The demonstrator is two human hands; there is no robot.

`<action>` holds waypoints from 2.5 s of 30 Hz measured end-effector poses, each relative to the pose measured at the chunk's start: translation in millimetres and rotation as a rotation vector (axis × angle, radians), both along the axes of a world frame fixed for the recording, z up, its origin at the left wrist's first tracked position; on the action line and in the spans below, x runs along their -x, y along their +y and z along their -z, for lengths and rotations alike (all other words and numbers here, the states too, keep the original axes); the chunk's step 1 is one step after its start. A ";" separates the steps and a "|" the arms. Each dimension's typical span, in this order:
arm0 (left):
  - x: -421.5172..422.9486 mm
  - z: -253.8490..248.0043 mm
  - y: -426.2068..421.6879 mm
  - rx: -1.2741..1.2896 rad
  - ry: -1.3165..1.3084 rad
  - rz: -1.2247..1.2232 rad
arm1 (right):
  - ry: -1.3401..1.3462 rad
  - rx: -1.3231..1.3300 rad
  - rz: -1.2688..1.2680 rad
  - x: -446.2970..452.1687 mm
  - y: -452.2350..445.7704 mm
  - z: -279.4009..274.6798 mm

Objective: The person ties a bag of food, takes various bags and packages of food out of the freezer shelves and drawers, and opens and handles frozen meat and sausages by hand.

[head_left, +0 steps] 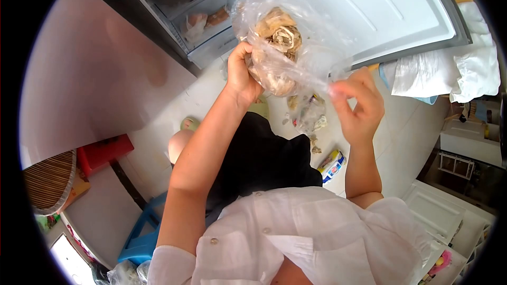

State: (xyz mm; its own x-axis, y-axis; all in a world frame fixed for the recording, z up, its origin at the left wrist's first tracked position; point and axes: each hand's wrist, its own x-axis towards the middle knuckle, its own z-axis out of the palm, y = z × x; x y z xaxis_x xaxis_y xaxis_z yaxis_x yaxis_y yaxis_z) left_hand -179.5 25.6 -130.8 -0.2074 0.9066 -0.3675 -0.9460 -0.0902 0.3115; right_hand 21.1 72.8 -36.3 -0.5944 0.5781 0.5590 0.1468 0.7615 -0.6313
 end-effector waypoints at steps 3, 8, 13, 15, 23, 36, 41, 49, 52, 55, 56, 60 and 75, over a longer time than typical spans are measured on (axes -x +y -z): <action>1.5 2.2 -0.3 -0.063 -0.031 -0.024 | 0.020 -0.244 -0.118 6.4 -19.0 -22.5; -0.9 10.8 6.1 -0.109 -0.037 -0.045 | -0.018 -0.447 -0.237 7.6 -34.5 -36.4; -1.3 7.5 4.8 -0.137 -0.009 -0.101 | -0.134 -0.436 -0.403 -2.0 -48.6 -44.4; -8.2 -8.0 4.7 -0.141 0.077 -0.153 | -0.188 -0.446 -0.493 -5.5 -52.4 -43.9; -2.3 -18.7 -4.5 -0.097 0.110 -0.087 | 0.056 -0.267 -0.063 1.1 -16.9 -57.8; -7.0 -5.8 -4.7 -0.068 0.080 -0.011 | -0.005 0.066 0.169 63.0 44.3 -73.2; -18.5 1.5 -3.4 0.014 0.190 0.003 | -0.072 0.608 -0.672 70.4 63.3 -130.9; -21.8 22.1 -2.2 -0.087 0.008 0.096 | 0.707 0.672 -0.133 81.2 61.0 -104.0; -20.1 17.8 -6.6 0.002 0.079 0.056 | 0.453 0.783 0.043 49.2 81.4 -43.7; -19.0 9.8 -10.5 0.048 0.154 0.133 | 0.177 1.127 0.110 29.5 71.9 14.1; -19.4 4.1 -11.9 0.050 0.154 0.150 | 0.143 1.231 0.107 23.5 64.6 28.2; -27.3 7.7 -11.8 0.104 0.223 0.238 | 0.149 1.449 0.113 7.4 52.6 61.5; 0.0 20.5 1.2 0.282 0.951 -0.088 | 0.621 1.762 -0.218 -45.8 47.9 142.6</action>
State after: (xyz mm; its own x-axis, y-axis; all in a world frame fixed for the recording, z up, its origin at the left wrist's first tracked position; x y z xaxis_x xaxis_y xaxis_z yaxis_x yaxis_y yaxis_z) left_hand -179.4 26.8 -151.3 -0.5898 0.7790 -0.2128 -0.2850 0.0457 0.9574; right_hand 66.9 120.7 -178.8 -0.7002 0.6067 -0.3764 -0.3774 -0.7620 -0.5262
